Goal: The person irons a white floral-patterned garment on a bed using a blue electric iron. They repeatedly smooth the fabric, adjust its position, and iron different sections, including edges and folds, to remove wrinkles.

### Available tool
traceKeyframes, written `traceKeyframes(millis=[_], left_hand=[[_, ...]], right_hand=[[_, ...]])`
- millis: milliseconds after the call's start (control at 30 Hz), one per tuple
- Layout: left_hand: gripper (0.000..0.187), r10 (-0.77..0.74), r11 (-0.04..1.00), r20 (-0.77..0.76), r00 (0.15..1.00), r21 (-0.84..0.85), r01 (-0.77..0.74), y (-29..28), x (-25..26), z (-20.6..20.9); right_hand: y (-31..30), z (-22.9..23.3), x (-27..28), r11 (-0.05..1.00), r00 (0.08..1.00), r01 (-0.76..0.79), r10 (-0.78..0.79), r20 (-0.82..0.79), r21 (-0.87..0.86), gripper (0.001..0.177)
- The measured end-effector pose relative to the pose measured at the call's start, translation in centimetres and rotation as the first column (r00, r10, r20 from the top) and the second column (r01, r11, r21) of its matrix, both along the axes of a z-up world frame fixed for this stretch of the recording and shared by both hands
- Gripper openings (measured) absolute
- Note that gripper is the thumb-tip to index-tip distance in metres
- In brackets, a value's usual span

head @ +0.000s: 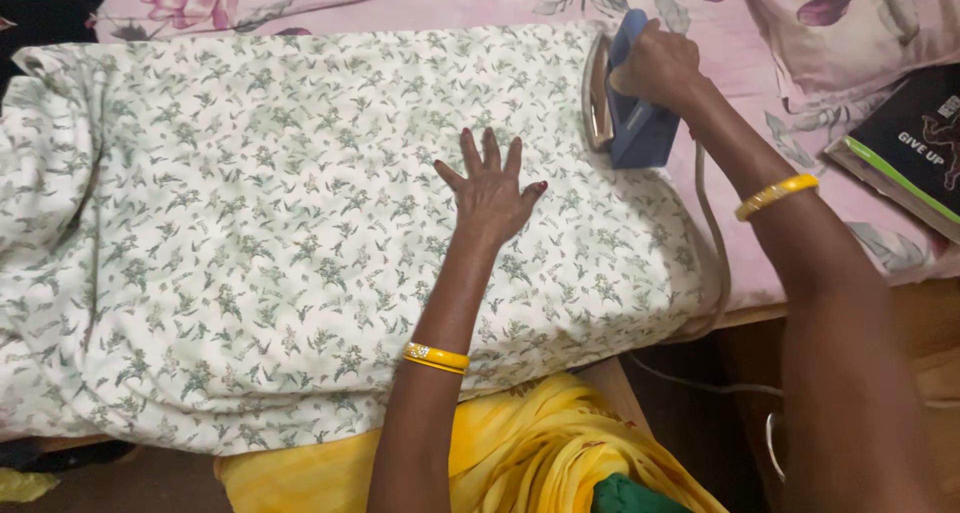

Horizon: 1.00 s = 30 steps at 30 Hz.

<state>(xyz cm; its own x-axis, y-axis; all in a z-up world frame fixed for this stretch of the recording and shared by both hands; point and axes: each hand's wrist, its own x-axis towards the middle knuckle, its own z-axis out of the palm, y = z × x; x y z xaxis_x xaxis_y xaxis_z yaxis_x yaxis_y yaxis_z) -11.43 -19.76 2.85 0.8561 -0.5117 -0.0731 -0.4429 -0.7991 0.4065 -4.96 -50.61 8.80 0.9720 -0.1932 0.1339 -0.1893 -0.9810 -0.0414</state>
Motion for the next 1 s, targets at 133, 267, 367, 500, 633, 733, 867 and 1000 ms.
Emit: traceKeyframes(millis=[133, 267, 367, 500, 633, 733, 867, 1000], left_hand=[[0.083, -0.004, 1.000, -0.007, 1.000, -0.011, 0.004, 0.2, -0.2, -0.1], [0.082, -0.011, 1.000, -0.002, 1.000, -0.002, 0.011, 0.1, -0.1, -0.1], [0.084, -0.009, 1.000, -0.009, 1.000, -0.008, 0.009, 0.1, -0.1, -0.2], [0.083, -0.009, 1.000, -0.003, 1.000, 0.003, 0.009, 0.0, -0.1, -0.1], [0.083, -0.003, 1.000, 0.013, 1.000, -0.016, 0.003, 0.1, -0.2, -0.2], [0.082, -0.001, 1.000, 0.011, 1.000, -0.010, 0.001, 0.1, -0.2, -0.2], [0.082, 0.004, 1.000, 0.010, 1.000, 0.008, -0.004, 0.1, -0.1, 0.0], [0.082, 0.002, 1.000, 0.006, 1.000, -0.006, -0.002, 0.1, -0.2, -0.1]], right_hand=[[0.3, 0.8, 0.5, 0.998, 0.998, 0.042, -0.040, -0.050, 0.040, 0.071], [2.9, 4.6, -2.9, 0.987, 0.955, 0.075, -0.029, -0.295, 0.144, 0.058], [4.5, 5.0, -6.4, 0.970, 0.942, 0.083, -0.002, -0.335, 0.229, 0.061], [4.8, 4.3, -7.6, 0.988, 0.975, -0.068, 0.095, -0.199, 0.138, 0.063], [3.7, 2.8, -4.5, 0.993, 0.979, 0.002, 0.021, -0.202, 0.115, 0.054], [1.1, 0.7, 0.0, 0.997, 0.999, -0.017, 0.020, -0.036, 0.081, 0.060], [-1.8, -2.0, 5.0, 0.998, 0.989, -0.053, 0.055, 0.139, -0.014, 0.057], [-0.9, -0.6, 4.8, 0.997, 1.000, 0.002, 0.000, -0.030, 0.080, 0.059]])
